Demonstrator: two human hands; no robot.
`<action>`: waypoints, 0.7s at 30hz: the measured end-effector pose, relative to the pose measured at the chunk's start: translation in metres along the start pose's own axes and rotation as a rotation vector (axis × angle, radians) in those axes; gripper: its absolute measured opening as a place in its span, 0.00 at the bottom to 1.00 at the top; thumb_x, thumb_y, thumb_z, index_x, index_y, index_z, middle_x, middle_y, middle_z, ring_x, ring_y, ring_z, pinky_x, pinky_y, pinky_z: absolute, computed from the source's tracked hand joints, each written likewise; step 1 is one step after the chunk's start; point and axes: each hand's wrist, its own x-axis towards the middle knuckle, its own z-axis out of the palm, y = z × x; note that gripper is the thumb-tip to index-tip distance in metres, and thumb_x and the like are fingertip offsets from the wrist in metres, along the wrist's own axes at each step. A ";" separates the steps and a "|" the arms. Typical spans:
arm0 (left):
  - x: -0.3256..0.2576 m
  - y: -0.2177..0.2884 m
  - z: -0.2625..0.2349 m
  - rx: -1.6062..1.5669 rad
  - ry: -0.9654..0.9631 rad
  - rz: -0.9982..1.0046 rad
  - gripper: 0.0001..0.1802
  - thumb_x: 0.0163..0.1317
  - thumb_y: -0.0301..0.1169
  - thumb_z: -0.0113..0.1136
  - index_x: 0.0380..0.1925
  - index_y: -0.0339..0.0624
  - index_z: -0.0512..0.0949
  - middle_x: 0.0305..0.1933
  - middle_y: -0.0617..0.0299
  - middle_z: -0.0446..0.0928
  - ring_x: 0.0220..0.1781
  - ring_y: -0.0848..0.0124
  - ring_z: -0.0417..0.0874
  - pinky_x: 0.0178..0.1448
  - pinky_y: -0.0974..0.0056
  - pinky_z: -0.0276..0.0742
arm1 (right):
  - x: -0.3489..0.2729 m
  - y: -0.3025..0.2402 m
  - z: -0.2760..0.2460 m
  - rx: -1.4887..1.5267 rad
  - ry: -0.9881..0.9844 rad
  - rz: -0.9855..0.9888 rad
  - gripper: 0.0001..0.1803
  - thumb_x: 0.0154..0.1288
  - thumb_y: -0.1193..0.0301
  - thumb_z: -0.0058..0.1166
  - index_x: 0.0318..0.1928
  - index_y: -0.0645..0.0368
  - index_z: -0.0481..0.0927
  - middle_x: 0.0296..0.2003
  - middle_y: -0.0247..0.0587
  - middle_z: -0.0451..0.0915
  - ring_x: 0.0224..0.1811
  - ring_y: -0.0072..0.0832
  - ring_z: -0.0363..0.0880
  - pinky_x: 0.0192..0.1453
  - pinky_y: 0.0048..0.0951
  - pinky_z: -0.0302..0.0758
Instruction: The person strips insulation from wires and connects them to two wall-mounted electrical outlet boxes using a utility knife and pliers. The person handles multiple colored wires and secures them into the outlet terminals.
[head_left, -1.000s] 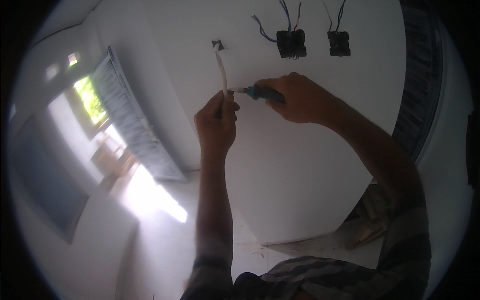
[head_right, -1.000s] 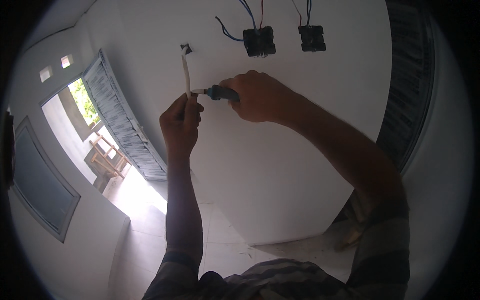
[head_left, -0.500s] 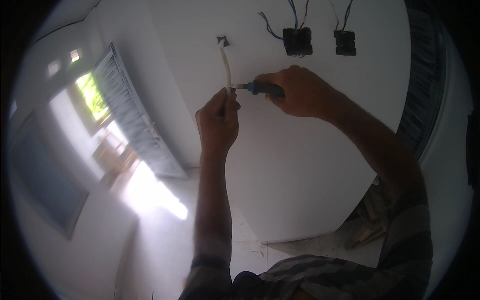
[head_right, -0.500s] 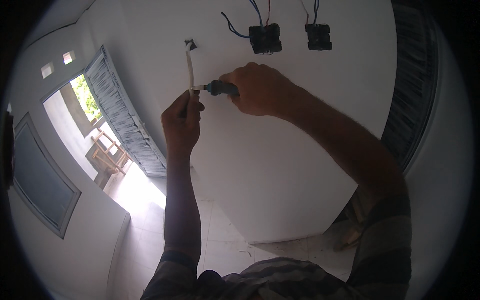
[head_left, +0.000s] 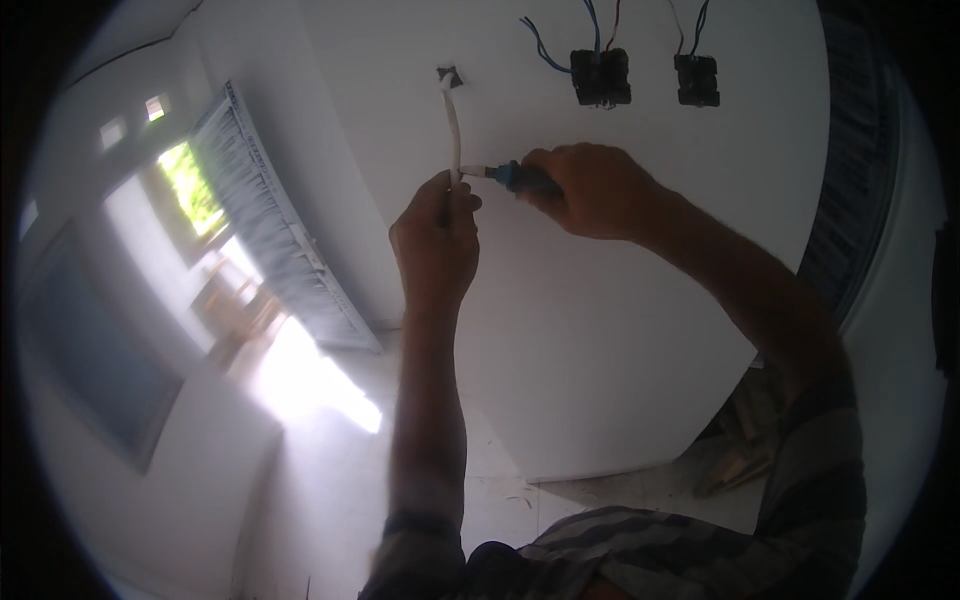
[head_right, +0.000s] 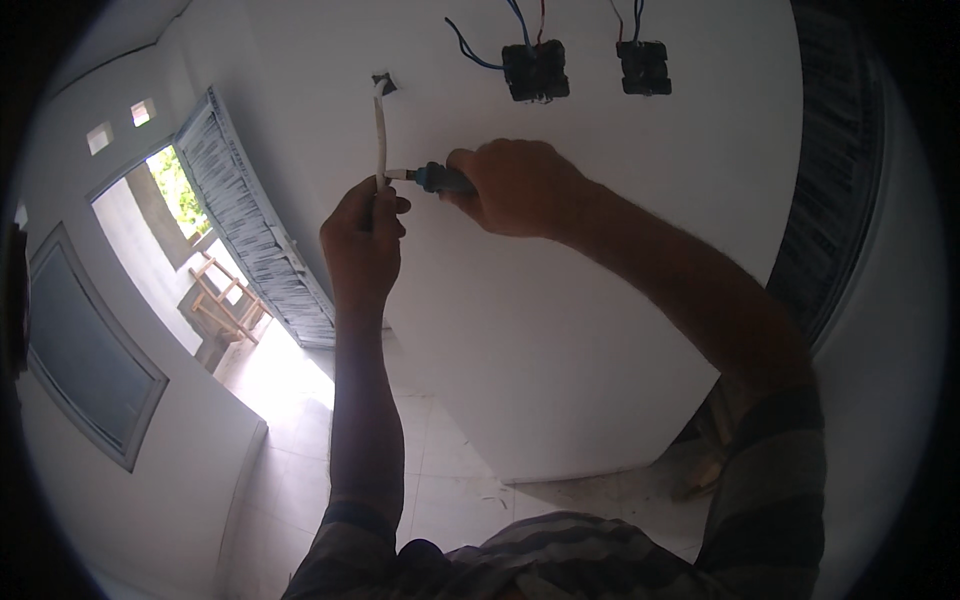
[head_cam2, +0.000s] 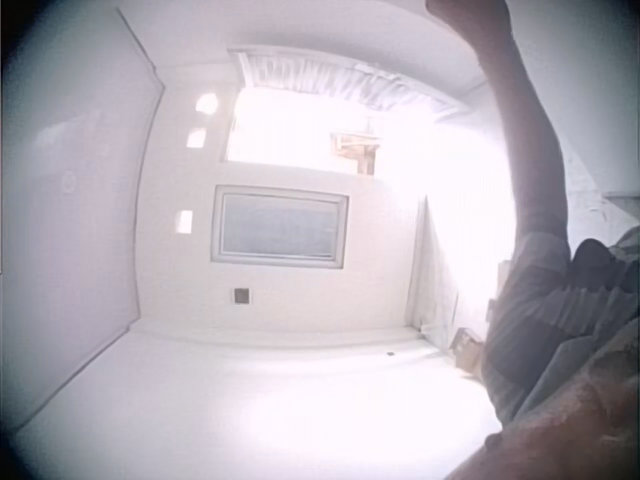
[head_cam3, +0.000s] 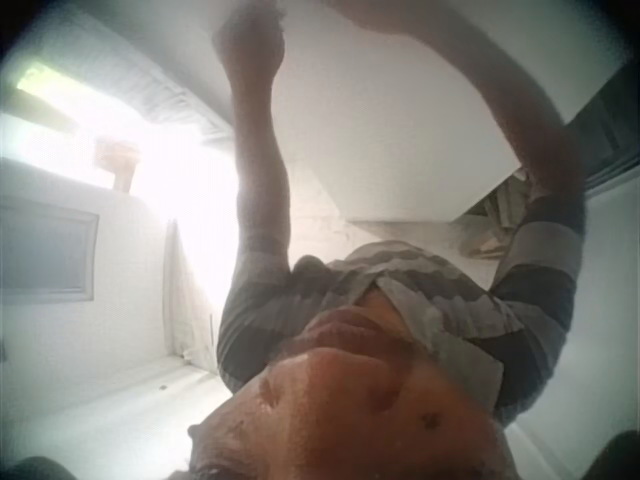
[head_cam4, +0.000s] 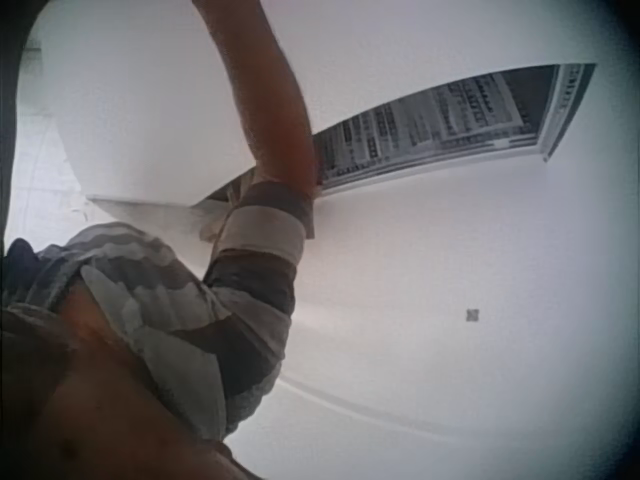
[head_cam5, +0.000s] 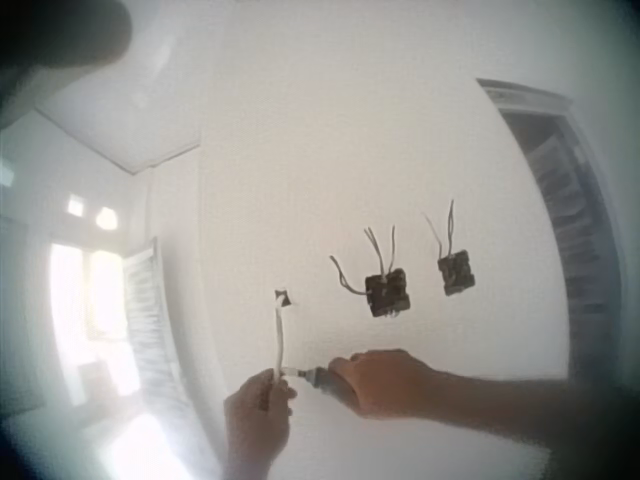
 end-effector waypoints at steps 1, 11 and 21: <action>-0.001 0.001 0.000 -0.036 0.019 -0.049 0.12 0.74 0.30 0.59 0.48 0.33 0.85 0.31 0.57 0.87 0.26 0.76 0.84 0.31 0.67 0.77 | -0.001 -0.004 0.000 0.048 -0.036 0.023 0.15 0.75 0.59 0.57 0.48 0.57 0.82 0.32 0.46 0.86 0.37 0.40 0.89 0.43 0.44 0.85; 0.008 0.003 -0.020 -0.328 -0.068 -0.234 0.14 0.74 0.33 0.61 0.48 0.31 0.85 0.29 0.60 0.82 0.25 0.81 0.73 0.29 0.74 0.67 | -0.001 -0.006 0.017 0.451 0.000 0.021 0.14 0.74 0.67 0.58 0.55 0.58 0.82 0.31 0.46 0.86 0.31 0.37 0.86 0.42 0.42 0.80; 0.007 0.008 -0.021 -0.186 -0.037 -0.159 0.14 0.73 0.33 0.58 0.42 0.33 0.87 0.23 0.64 0.80 0.23 0.81 0.72 0.29 0.70 0.66 | 0.003 -0.009 0.006 0.456 -0.094 0.053 0.14 0.73 0.63 0.60 0.49 0.60 0.84 0.30 0.47 0.85 0.32 0.38 0.84 0.41 0.41 0.78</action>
